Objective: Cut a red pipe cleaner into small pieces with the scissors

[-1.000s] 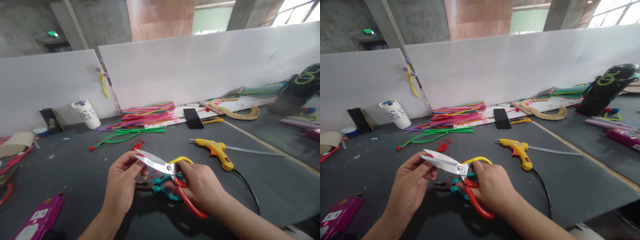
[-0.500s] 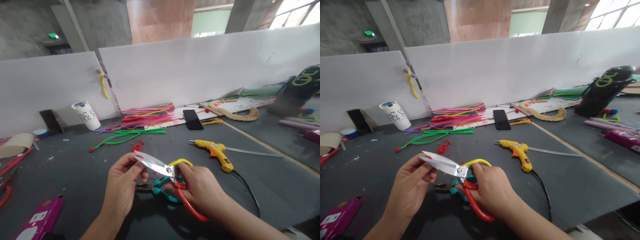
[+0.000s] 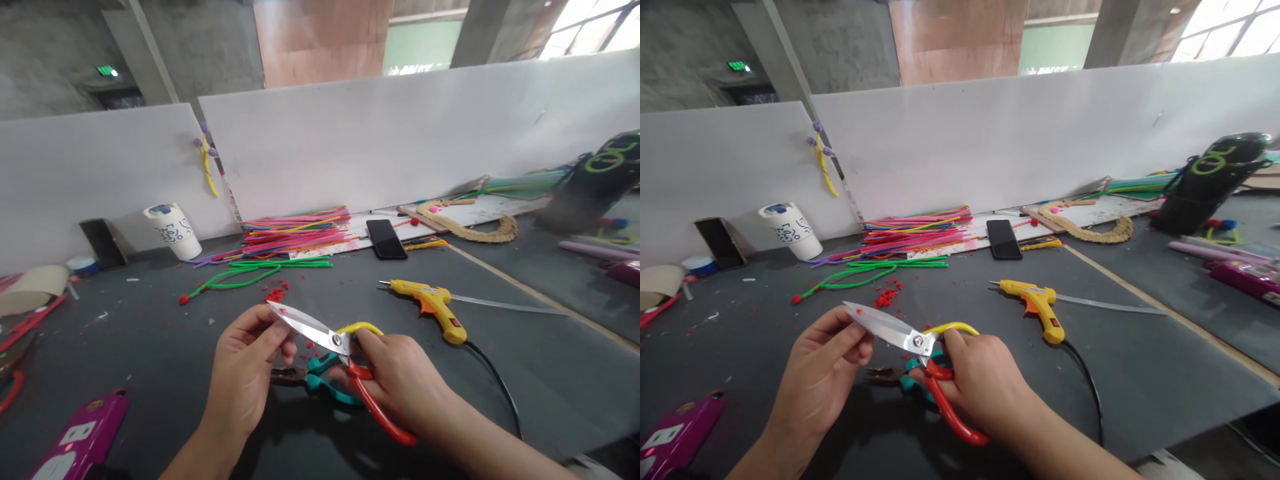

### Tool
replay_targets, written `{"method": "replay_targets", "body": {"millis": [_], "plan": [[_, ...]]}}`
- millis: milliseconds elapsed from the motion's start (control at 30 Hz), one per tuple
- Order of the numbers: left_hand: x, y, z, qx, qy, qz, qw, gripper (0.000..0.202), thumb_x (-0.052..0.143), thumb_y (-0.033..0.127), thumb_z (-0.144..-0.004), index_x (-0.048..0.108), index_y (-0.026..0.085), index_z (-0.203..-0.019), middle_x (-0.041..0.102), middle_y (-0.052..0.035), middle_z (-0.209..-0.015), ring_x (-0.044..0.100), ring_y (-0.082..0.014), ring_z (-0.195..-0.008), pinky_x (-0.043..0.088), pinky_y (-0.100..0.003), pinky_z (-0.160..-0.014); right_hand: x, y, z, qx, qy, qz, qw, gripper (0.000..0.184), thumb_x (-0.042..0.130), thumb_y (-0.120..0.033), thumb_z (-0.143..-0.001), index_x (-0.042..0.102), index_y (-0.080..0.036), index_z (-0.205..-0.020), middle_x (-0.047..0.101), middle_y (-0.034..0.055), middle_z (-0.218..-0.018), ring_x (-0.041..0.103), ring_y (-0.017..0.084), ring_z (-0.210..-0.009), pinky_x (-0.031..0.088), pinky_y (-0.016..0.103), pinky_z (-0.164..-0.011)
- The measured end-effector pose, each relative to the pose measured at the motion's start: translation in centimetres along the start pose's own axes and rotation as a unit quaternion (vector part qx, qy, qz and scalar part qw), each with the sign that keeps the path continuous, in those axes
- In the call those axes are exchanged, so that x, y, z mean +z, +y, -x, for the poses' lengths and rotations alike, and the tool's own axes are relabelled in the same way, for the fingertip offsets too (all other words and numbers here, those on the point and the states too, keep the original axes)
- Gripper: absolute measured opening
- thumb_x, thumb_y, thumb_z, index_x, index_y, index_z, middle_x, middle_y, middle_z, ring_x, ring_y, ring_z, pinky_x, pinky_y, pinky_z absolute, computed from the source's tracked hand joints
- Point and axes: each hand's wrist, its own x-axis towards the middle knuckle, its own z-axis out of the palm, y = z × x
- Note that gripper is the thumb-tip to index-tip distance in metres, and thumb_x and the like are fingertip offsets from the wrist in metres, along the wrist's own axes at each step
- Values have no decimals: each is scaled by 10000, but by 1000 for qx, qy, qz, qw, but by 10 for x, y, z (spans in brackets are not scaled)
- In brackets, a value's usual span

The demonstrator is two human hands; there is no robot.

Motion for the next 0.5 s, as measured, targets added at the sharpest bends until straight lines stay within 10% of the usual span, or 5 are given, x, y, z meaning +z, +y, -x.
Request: {"method": "replay_targets", "body": {"millis": [267, 500], "plan": [[-1, 1, 0, -36, -24, -20, 999, 24, 666, 149, -681, 645, 160, -686, 620, 17, -597, 523, -48, -460, 411, -135, -436, -4, -4, -3, 86, -18, -159, 983, 302, 543, -422, -722, 420, -190, -573, 402, -55, -479, 319, 81, -434, 215, 208, -430], [7, -5, 3, -155, -129, -115, 973, 78, 638, 198, -702, 604, 137, -665, 603, -4, -603, 516, -73, -480, 405, -175, -456, -15, -12, -11, 161, -73, -478, 860, 110, 473, -261, -742, 479, -178, -669, 364, -87, -441, 336, 56, -371, 267, 170, -377]]}}
